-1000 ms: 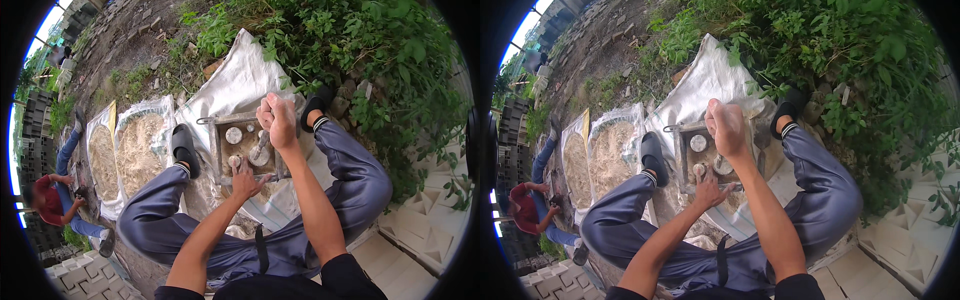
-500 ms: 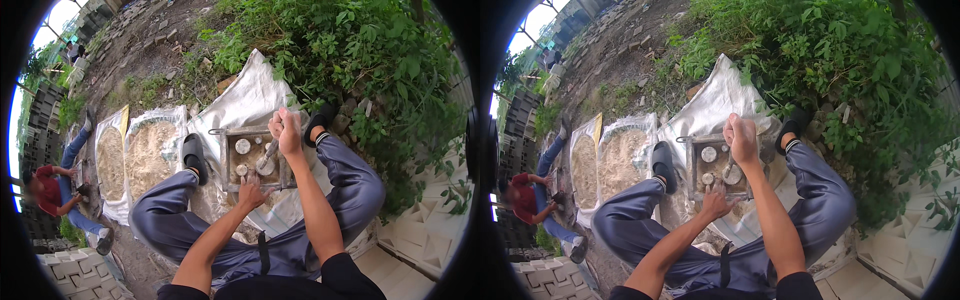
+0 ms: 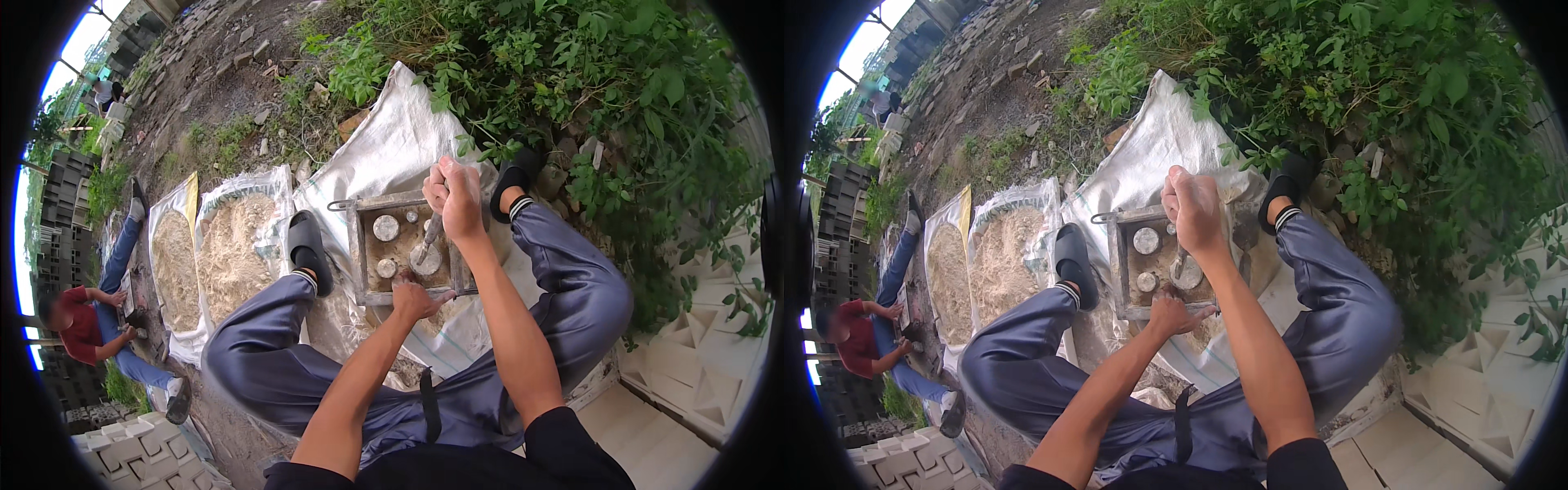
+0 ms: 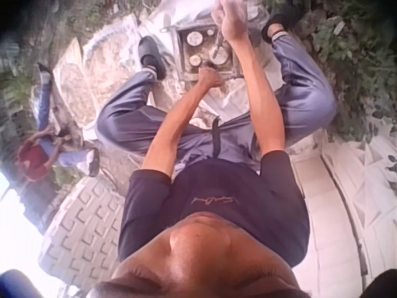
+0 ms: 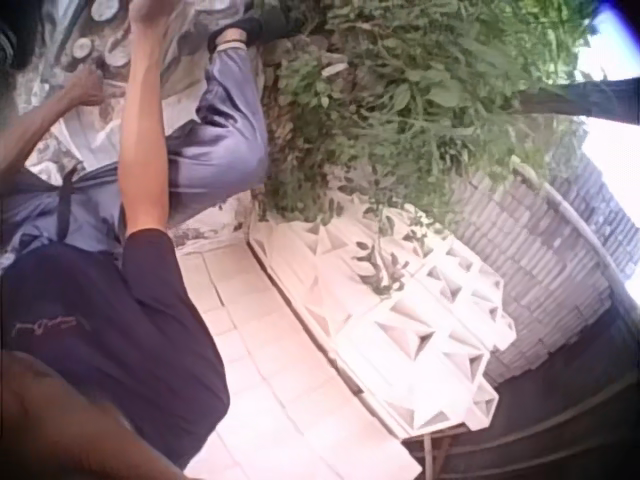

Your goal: The person tamps down sand mixture inside a mold around cylindrical inserts using a hand tamper while pressing and smoothing the material by hand.

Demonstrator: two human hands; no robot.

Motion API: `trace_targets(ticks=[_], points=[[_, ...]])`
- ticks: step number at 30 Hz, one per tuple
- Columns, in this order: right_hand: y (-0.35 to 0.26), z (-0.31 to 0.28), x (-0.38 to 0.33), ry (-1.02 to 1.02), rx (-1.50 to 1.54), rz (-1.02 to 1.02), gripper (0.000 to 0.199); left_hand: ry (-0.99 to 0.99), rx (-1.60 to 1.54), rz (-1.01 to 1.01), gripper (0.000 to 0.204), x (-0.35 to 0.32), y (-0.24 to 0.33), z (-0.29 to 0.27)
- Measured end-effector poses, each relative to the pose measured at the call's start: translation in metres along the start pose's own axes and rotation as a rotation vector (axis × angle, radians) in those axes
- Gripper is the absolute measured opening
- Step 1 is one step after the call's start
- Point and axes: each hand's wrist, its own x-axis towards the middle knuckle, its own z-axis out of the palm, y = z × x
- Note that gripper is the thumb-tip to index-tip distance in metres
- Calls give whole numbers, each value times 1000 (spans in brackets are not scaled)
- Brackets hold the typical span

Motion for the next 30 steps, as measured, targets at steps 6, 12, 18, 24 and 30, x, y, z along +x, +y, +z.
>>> trace_targets(ticks=[6, 12, 18, 24, 30], points=[[8, -10, -6, 2, 39, 5, 46, 185, -70, 186, 96, -18, -46, 12], [4, -4, -2, -28, -29, -41, 41, 119, 2, 148, 83, -5, -58, -2], [8, -1, 1, -12, -44, 16, 40, 225, 26, 202, 74, 5, -66, 17], [7, 0, -1, -14, -12, 5, 42, 320, 74, 70, 61, -27, -76, 13], [3, 4, 0, 11, -29, 35, 44, 594, 497, 197, 80, -32, -108, 4]])
